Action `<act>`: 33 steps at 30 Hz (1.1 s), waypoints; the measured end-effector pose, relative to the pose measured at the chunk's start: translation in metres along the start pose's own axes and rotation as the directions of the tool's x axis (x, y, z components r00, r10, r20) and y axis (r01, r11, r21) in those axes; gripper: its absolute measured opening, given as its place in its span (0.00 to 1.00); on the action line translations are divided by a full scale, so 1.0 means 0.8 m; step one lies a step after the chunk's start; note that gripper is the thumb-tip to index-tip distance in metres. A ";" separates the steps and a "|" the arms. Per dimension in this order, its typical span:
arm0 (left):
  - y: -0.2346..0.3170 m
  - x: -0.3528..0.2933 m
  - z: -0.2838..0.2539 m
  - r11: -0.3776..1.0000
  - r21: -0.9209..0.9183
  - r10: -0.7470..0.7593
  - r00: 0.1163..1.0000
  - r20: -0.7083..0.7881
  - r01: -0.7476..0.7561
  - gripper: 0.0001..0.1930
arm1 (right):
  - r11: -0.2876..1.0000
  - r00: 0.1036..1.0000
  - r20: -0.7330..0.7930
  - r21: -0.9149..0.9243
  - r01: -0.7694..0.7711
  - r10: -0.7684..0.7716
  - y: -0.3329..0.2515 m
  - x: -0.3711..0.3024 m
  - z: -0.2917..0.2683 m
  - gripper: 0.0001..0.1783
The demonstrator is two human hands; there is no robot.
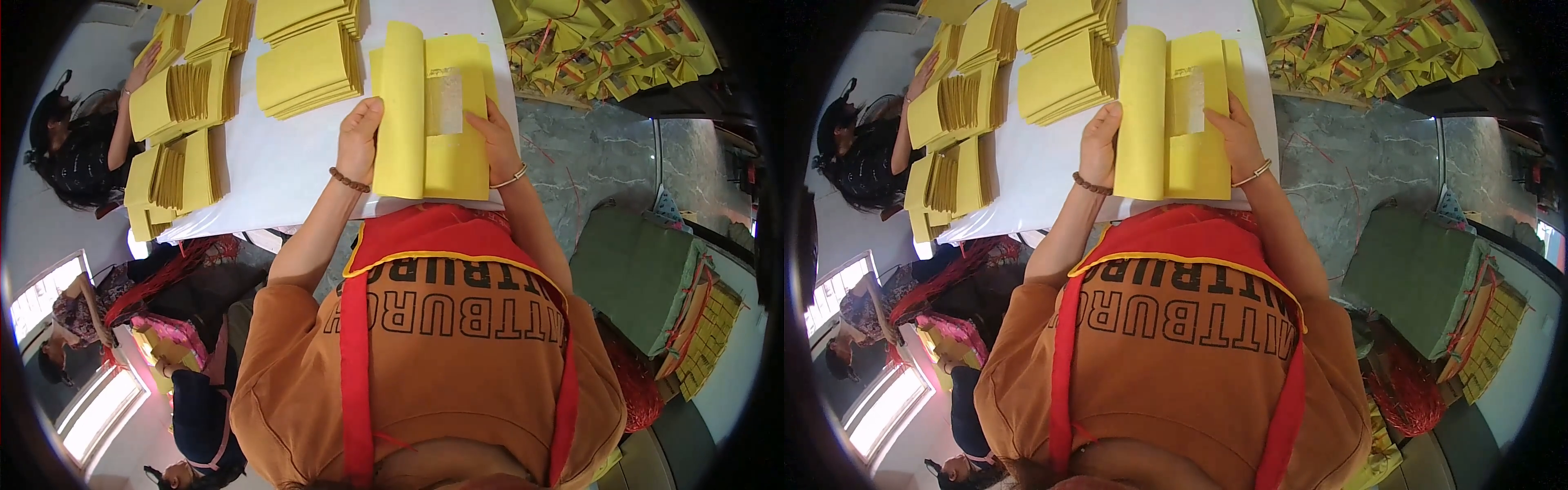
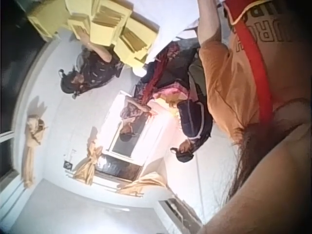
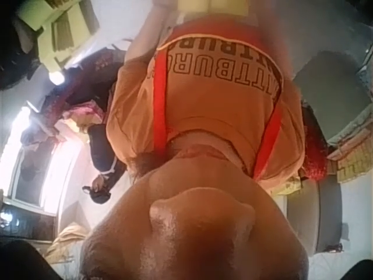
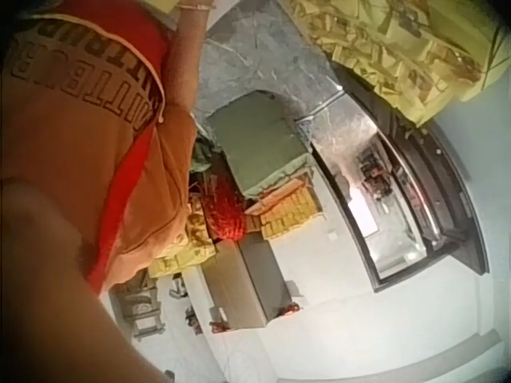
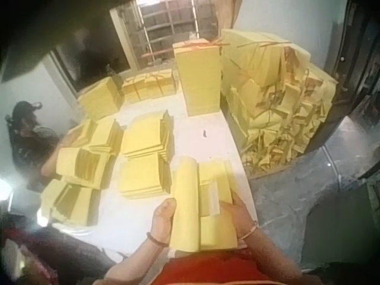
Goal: Folding and stacking yellow joss paper with foil centers at a workshop table.
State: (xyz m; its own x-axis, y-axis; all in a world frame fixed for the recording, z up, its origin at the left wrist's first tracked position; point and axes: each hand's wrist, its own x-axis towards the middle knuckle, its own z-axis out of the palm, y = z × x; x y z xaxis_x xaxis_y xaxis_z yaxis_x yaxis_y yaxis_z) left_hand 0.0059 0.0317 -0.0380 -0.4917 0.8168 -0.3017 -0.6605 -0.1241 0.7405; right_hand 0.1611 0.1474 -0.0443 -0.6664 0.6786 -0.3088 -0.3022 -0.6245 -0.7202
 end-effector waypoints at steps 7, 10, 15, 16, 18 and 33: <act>0.037 -0.016 -0.016 0.988 0.091 0.130 0.991 -0.019 -0.128 0.10 | 0.997 0.993 0.103 -0.049 -0.061 0.065 0.012 0.011 -0.028 0.18; 0.051 -0.020 -0.033 0.968 0.165 0.193 0.981 -0.011 -0.189 0.10 | 0.995 0.996 0.081 -0.095 -0.040 0.048 0.011 0.010 -0.027 0.18; 0.081 -0.032 -0.045 0.860 0.369 0.370 0.929 0.022 -0.351 0.11 | 0.998 0.997 0.074 -0.062 -0.033 0.037 0.003 0.002 -0.016 0.18; 0.090 -0.037 -0.047 0.864 0.355 0.366 0.929 0.047 -0.358 0.10 | 0.998 0.996 0.080 -0.050 -0.030 0.034 -0.003 -0.002 -0.016 0.18; 0.105 -0.044 -0.050 0.840 0.377 0.406 0.913 0.042 -0.390 0.10 | 0.999 0.994 0.098 -0.040 -0.034 0.038 -0.018 -0.006 -0.019 0.18; 0.141 -0.031 0.052 0.581 0.462 0.678 0.713 0.181 -0.670 0.10 | 0.406 0.876 0.189 -0.829 0.385 -0.445 -0.071 -0.023 0.014 0.18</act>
State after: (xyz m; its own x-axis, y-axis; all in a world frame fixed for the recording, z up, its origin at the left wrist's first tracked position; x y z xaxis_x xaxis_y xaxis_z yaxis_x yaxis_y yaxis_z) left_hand -0.0328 0.0211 0.0775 -0.6953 0.6000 0.3956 0.2077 -0.3592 0.9099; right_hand 0.1826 0.1661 0.0089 -0.5776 0.7990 0.1672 0.1854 0.3279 -0.9263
